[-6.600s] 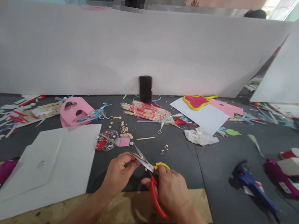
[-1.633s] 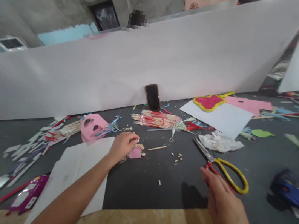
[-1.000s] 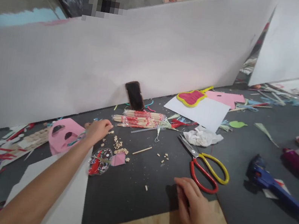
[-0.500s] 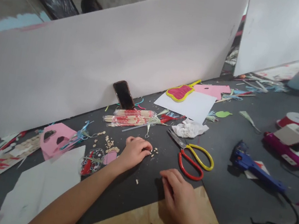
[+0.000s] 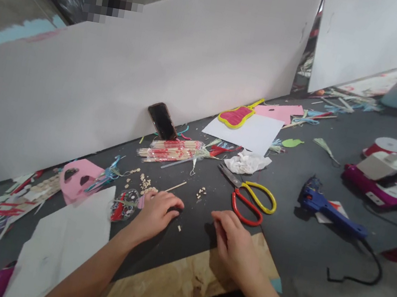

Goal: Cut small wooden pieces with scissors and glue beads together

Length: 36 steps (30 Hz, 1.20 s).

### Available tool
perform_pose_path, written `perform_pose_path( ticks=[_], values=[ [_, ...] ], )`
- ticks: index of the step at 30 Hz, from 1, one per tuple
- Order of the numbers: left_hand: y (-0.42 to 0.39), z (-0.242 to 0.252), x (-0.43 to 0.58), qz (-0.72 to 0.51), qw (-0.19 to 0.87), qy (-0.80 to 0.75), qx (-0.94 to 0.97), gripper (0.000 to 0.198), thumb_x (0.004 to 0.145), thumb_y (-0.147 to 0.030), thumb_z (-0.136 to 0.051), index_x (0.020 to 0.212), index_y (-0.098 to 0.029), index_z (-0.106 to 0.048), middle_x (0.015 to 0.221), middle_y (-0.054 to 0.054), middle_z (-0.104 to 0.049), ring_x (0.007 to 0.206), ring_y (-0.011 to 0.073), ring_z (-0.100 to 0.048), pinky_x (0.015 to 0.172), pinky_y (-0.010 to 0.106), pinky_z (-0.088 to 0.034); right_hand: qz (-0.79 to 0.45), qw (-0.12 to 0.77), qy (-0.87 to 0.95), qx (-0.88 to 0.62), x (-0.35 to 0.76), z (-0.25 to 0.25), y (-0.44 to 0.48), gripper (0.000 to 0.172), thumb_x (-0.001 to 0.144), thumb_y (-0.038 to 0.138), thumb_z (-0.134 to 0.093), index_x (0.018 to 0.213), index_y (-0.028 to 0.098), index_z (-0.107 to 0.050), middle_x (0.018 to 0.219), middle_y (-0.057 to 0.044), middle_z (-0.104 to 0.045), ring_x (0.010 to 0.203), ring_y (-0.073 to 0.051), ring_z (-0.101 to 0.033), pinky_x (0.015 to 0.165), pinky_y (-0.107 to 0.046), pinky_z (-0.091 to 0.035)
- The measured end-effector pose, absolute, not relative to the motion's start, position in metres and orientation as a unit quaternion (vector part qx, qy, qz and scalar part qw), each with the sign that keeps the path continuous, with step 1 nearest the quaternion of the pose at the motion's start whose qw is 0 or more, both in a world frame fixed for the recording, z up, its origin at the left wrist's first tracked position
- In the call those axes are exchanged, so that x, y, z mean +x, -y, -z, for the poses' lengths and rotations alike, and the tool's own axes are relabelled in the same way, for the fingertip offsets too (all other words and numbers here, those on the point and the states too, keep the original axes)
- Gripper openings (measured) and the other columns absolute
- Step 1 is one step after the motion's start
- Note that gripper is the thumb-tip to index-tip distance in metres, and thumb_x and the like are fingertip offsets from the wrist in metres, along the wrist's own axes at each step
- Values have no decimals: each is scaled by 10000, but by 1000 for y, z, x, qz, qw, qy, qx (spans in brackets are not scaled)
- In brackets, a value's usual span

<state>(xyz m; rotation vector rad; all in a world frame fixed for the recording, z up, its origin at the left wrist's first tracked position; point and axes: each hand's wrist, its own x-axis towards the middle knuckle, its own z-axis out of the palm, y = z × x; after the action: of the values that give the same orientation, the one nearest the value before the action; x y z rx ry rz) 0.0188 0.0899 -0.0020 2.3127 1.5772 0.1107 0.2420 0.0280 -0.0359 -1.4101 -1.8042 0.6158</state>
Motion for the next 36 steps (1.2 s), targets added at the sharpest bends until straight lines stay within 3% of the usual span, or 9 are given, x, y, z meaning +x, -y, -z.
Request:
perform_pose_path(
  ticks=[8, 14, 18, 24, 28, 31, 36],
  values=[
    [-57, 11, 8, -47, 179, -534, 825, 123, 845, -227, -568, 893, -289, -662, 959, 12, -676, 1004, 229, -523, 918, 452, -233, -221, 281, 765, -536, 236, 37, -28, 265, 938, 225, -347, 1047, 187, -586, 987, -85, -645, 882, -184, -621, 768, -304, -490],
    [-53, 10, 14, -96, 163, -530, 827, 138, 877, -213, -522, 807, -242, -638, 884, 4, -676, 971, 215, -537, 950, 483, -220, -196, 230, 806, -508, 235, 28, -32, 222, 904, 214, -404, 968, 201, -617, 879, -66, -673, 801, -192, -646, 702, -291, -495],
    [-50, 6, 15, -205, 251, -558, 764, 97, 850, -224, -563, 787, -227, -636, 839, -4, -684, 899, 189, -577, 905, 399, -322, -213, 244, 797, -510, 229, 24, -37, 207, 904, 222, -410, 958, 233, -609, 812, -32, -701, 687, -171, -660, 608, -256, -488],
    [-48, 9, 19, -340, 411, -576, 619, 92, 798, -272, -607, 774, -199, -658, 780, 0, -688, 755, 156, -603, 712, 265, -434, -219, 281, 793, -494, 203, 18, -40, 274, 904, 227, -412, 1134, 175, -551, 1025, -102, -660, 884, -176, -638, 738, -276, -505],
    [-48, 14, 20, -357, 434, -572, 598, 111, 767, -299, -636, 761, -190, -655, 764, 3, -679, 742, 159, -593, 699, 260, -434, -208, 258, 799, -501, 188, 16, -41, 207, 925, 257, -400, 968, 208, -597, 868, -40, -680, 766, -133, -639, 661, -215, -484],
    [-48, 20, 18, -368, 425, -561, 608, 94, 767, -257, -629, 826, -193, -663, 813, 11, -668, 783, 158, -591, 729, 260, -432, -170, 227, 797, -534, 191, 21, -49, 237, 921, 260, -386, 841, 216, -605, 773, -28, -669, 699, -140, -627, 619, -225, -453],
    [-49, 26, 11, -421, 414, -525, 613, 233, 846, -226, -529, 1035, -211, -665, 906, 40, -647, 866, 162, -580, 794, 274, -430, -78, 166, 760, -623, 207, 29, -74, 206, 897, 258, -414, 931, 189, -605, 918, -90, -678, 693, -189, -638, 528, -265, -377]
  ],
)
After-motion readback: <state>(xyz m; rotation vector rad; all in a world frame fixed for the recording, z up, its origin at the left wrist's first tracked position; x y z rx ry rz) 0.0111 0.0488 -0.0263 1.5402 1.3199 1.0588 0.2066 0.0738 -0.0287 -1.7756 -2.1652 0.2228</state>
